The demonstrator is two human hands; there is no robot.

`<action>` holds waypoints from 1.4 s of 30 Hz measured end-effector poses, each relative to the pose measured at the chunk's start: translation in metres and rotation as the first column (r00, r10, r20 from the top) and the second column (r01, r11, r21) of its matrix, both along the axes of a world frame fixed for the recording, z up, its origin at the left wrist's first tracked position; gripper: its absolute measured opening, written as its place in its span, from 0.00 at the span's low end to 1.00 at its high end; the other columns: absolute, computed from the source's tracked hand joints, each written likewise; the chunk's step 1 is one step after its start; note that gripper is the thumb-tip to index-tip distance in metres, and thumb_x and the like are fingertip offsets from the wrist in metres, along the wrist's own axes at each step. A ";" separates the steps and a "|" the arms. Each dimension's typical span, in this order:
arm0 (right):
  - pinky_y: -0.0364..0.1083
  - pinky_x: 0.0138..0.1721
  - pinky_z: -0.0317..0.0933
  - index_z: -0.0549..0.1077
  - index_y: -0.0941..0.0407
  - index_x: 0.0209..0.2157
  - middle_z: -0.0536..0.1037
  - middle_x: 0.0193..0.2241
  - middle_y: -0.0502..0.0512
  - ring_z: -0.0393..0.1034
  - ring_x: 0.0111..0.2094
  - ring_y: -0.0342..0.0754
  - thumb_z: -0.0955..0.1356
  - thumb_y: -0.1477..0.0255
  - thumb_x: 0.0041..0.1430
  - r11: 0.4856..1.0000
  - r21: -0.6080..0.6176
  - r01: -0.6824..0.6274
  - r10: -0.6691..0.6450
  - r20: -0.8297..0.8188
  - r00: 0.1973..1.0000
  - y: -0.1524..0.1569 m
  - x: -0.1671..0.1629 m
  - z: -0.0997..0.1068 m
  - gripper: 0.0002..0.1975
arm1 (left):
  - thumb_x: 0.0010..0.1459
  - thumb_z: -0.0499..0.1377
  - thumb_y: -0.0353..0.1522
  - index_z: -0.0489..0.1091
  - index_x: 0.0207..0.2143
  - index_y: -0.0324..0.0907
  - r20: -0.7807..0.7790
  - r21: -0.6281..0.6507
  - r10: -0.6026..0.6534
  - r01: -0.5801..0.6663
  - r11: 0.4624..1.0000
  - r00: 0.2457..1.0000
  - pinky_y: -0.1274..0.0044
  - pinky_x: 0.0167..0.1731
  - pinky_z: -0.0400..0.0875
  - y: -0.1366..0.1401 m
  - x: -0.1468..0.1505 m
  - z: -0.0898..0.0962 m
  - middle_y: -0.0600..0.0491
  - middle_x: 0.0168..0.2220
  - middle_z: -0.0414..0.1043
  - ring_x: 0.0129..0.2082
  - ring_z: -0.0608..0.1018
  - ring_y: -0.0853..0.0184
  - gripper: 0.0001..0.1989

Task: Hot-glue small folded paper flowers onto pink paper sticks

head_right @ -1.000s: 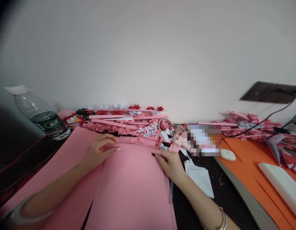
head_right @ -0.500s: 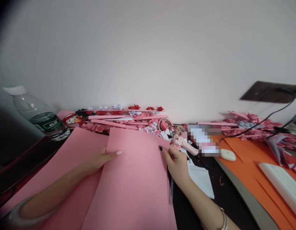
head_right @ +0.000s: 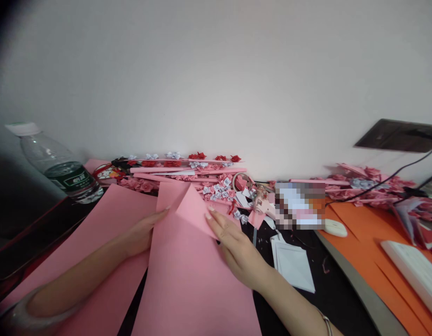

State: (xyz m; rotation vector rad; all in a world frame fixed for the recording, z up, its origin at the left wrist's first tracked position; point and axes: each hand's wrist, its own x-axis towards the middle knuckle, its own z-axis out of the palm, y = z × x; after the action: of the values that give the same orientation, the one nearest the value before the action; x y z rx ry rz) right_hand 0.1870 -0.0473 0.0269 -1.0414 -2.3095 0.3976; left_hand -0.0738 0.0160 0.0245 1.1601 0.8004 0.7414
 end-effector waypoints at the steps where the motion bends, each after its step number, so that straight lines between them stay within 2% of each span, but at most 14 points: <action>1: 0.54 0.63 0.44 0.45 0.50 0.66 0.48 0.66 0.54 0.41 0.66 0.49 0.54 0.81 0.63 1.000 -0.004 -0.030 0.031 0.044 0.999 -0.001 -0.001 0.001 0.31 | 0.62 0.50 0.46 0.72 0.48 0.42 0.066 -0.098 -0.028 0.035 0.995 0.997 0.64 0.49 0.71 0.000 0.000 0.002 0.47 0.44 0.78 0.46 0.78 0.55 0.22; 4: 0.54 0.63 0.45 0.47 0.51 0.65 0.46 0.67 0.55 0.39 0.66 0.49 0.54 0.82 0.62 0.997 -0.011 -0.082 0.083 0.117 0.990 -0.002 -0.005 0.004 0.31 | 0.63 0.47 0.47 0.72 0.47 0.42 0.190 -0.329 -0.016 0.079 0.941 0.982 0.66 0.53 0.67 0.003 -0.003 0.002 0.51 0.45 0.78 0.51 0.74 0.57 0.24; 8: 0.53 0.62 0.48 0.50 0.50 0.65 0.47 0.66 0.54 0.41 0.66 0.48 0.55 0.82 0.63 0.993 -0.040 -0.107 0.110 0.114 0.987 -0.004 -0.006 0.002 0.30 | 0.61 0.45 0.51 0.73 0.46 0.42 0.140 -0.390 0.011 0.045 0.920 0.990 0.66 0.51 0.69 0.009 -0.006 -0.006 0.49 0.48 0.76 0.53 0.73 0.56 0.28; 10: 0.52 0.62 0.49 0.50 0.51 0.65 0.51 0.65 0.55 0.45 0.65 0.48 0.54 0.82 0.63 0.996 -0.061 -0.072 0.074 0.035 0.997 -0.004 -0.005 -0.002 0.30 | 0.59 0.51 0.50 0.73 0.46 0.43 0.144 -0.384 0.032 0.026 0.923 0.989 0.65 0.50 0.70 0.010 -0.008 -0.008 0.48 0.48 0.76 0.52 0.75 0.56 0.24; 12: 0.52 0.61 0.51 0.52 0.51 0.65 0.59 0.62 0.56 0.51 0.63 0.47 0.54 0.81 0.63 0.995 -0.087 0.037 -0.045 -0.095 0.994 -0.003 -0.003 -0.007 0.29 | 0.56 0.58 0.44 0.73 0.45 0.43 0.146 -0.365 0.028 0.027 0.931 0.989 0.66 0.49 0.71 0.009 -0.009 -0.009 0.47 0.46 0.77 0.49 0.77 0.55 0.19; 16: 0.55 0.57 0.59 0.64 0.52 0.59 0.74 0.52 0.57 0.62 0.58 0.52 0.58 0.73 0.65 0.930 -0.189 0.316 -0.364 -0.336 0.869 0.003 0.000 -0.011 0.21 | 0.52 0.64 0.35 0.74 0.43 0.39 0.124 -0.300 -0.026 0.062 0.952 0.992 0.66 0.46 0.72 0.005 -0.010 -0.010 0.44 0.43 0.78 0.44 0.79 0.55 0.15; 19: 0.55 0.52 0.64 0.70 0.51 0.53 0.77 0.48 0.56 0.69 0.53 0.54 0.61 0.67 0.64 0.904 -0.244 0.350 -0.425 -0.431 0.796 0.007 0.002 -0.005 0.18 | 0.51 0.65 0.33 0.73 0.46 0.40 0.138 -0.221 -0.020 0.051 0.974 0.990 0.65 0.47 0.72 0.002 -0.008 -0.009 0.45 0.45 0.77 0.44 0.79 0.56 0.18; 22: 0.52 0.44 0.70 0.76 0.52 0.46 0.80 0.40 0.55 0.74 0.44 0.55 0.64 0.63 0.61 0.908 -0.243 0.341 -0.417 -0.447 0.792 0.009 0.008 0.006 0.15 | 0.53 0.64 0.36 0.74 0.45 0.42 0.042 -0.092 -0.027 0.031 0.995 0.999 0.62 0.48 0.70 0.001 -0.008 -0.004 0.46 0.45 0.78 0.45 0.78 0.54 0.17; 25: 0.54 0.47 0.68 0.78 0.52 0.42 0.81 0.40 0.56 0.74 0.45 0.56 0.64 0.62 0.61 0.929 -0.235 0.287 -0.358 -0.368 0.858 0.011 0.019 0.019 0.14 | 0.57 0.59 0.40 0.77 0.42 0.46 -0.166 0.133 -0.067 0.090 0.987 0.984 0.60 0.52 0.66 0.004 -0.012 0.002 0.47 0.46 0.78 0.50 0.75 0.53 0.14; 28: 0.55 0.53 0.63 0.75 0.50 0.48 0.77 0.49 0.56 0.70 0.52 0.53 0.62 0.68 0.63 0.949 -0.264 0.172 -0.238 -0.247 0.939 0.013 0.030 0.030 0.15 | 0.54 0.62 0.40 0.77 0.43 0.52 -0.244 0.417 -0.114 0.210 0.884 0.963 0.62 0.57 0.61 0.012 -0.018 0.001 0.50 0.54 0.71 0.58 0.68 0.53 0.13; 32: 0.56 0.59 0.56 0.69 0.46 0.55 0.71 0.55 0.53 0.63 0.58 0.49 0.60 0.78 0.62 0.970 -0.245 0.001 -0.028 -0.107 0.994 0.011 0.039 0.037 0.22 | 0.56 0.61 0.37 0.76 0.44 0.57 -0.334 0.564 -0.096 0.280 0.777 0.938 0.63 0.54 0.64 0.020 -0.022 -0.007 0.52 0.57 0.68 0.58 0.68 0.54 0.12; 37: 0.62 0.61 0.48 0.59 0.44 0.61 0.60 0.62 0.49 0.47 0.65 0.52 0.58 0.89 0.50 0.981 -0.186 -0.059 0.102 0.233 0.967 -0.008 0.038 0.040 0.39 | 0.58 0.55 0.29 0.71 0.50 0.59 -0.539 0.558 -0.164 0.497 0.665 0.826 0.57 0.59 0.54 0.020 -0.023 0.000 0.56 0.60 0.63 0.63 0.58 0.55 0.20; 39: 0.64 0.61 0.46 0.55 0.45 0.62 0.56 0.63 0.48 0.42 0.66 0.53 0.56 0.91 0.45 0.984 -0.161 -0.081 0.130 0.324 0.937 -0.018 0.035 0.037 0.44 | 0.57 0.53 0.25 0.68 0.52 0.59 -0.595 0.525 -0.183 0.551 0.649 0.783 0.55 0.60 0.50 0.018 -0.024 0.005 0.58 0.62 0.59 0.65 0.54 0.56 0.25; 42: 0.64 0.61 0.45 0.53 0.48 0.64 0.54 0.64 0.50 0.38 0.66 0.55 0.57 0.90 0.46 0.984 -0.124 -0.129 0.169 0.402 0.900 -0.031 0.031 0.030 0.43 | 0.55 0.52 0.23 0.68 0.53 0.59 -0.644 0.455 -0.215 0.594 0.664 0.734 0.55 0.60 0.49 0.016 -0.028 0.010 0.58 0.64 0.55 0.66 0.51 0.55 0.27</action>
State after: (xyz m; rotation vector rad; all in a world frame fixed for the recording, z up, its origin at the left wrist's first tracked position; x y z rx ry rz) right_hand 0.2179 -0.0779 0.0570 -1.0784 -2.7838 0.3785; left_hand -0.1018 0.0321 0.0346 2.1799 0.6914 0.2542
